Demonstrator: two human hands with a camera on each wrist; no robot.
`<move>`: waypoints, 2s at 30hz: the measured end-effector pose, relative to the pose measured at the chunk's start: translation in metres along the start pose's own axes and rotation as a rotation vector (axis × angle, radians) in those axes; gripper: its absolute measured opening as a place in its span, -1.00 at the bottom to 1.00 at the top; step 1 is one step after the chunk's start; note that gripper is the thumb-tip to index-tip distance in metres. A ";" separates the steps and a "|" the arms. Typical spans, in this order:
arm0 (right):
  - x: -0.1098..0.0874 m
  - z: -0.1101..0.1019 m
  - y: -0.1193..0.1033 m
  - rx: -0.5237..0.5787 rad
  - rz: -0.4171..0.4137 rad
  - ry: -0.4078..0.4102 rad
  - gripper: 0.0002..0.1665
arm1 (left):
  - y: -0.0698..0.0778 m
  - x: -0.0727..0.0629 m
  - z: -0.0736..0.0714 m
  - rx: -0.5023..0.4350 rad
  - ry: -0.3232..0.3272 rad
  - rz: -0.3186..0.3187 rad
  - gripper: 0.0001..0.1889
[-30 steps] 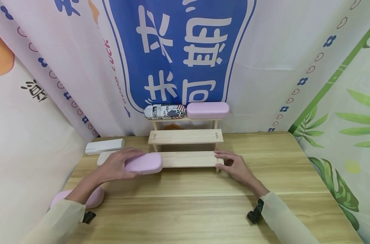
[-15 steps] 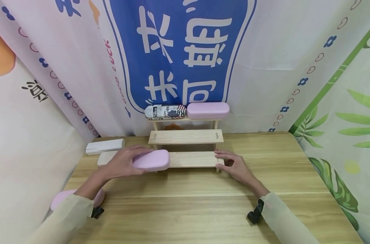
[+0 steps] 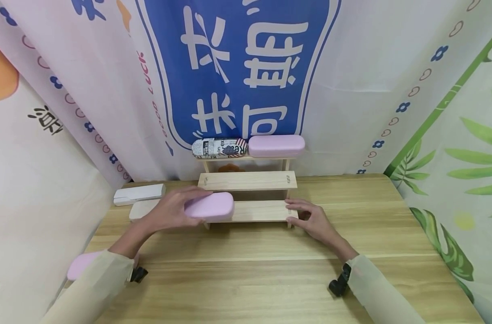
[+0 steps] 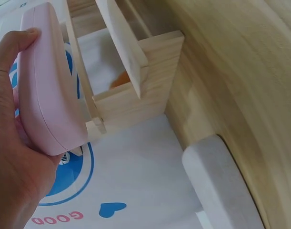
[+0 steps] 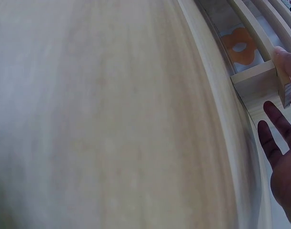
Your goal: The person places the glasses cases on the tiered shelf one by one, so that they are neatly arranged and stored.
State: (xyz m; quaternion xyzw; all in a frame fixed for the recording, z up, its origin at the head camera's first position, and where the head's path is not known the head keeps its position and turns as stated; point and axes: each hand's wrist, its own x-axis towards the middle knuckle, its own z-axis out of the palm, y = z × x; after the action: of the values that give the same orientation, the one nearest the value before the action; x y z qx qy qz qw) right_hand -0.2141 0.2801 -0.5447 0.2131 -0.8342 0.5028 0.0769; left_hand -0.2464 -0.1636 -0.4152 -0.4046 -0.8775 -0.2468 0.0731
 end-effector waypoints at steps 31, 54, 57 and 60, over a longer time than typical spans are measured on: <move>0.000 0.001 0.001 0.015 -0.019 0.007 -0.53 | 0.021 0.066 0.012 -0.022 -0.004 -0.016 -0.22; 0.000 0.001 0.001 0.011 -0.010 0.003 -0.53 | 0.033 0.100 0.027 0.002 -0.038 -0.030 -0.22; 0.000 0.001 0.001 0.015 0.001 0.002 -0.53 | 0.035 0.104 0.029 0.006 -0.046 -0.033 -0.21; 0.000 0.001 0.000 0.002 0.012 0.009 -0.54 | 0.036 0.109 0.031 0.008 -0.046 -0.033 -0.21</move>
State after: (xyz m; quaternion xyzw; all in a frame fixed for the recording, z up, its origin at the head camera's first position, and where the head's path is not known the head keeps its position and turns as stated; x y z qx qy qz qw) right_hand -0.2142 0.2786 -0.5451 0.2059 -0.8345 0.5052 0.0776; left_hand -0.2894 -0.0552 -0.3934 -0.3952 -0.8866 -0.2351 0.0503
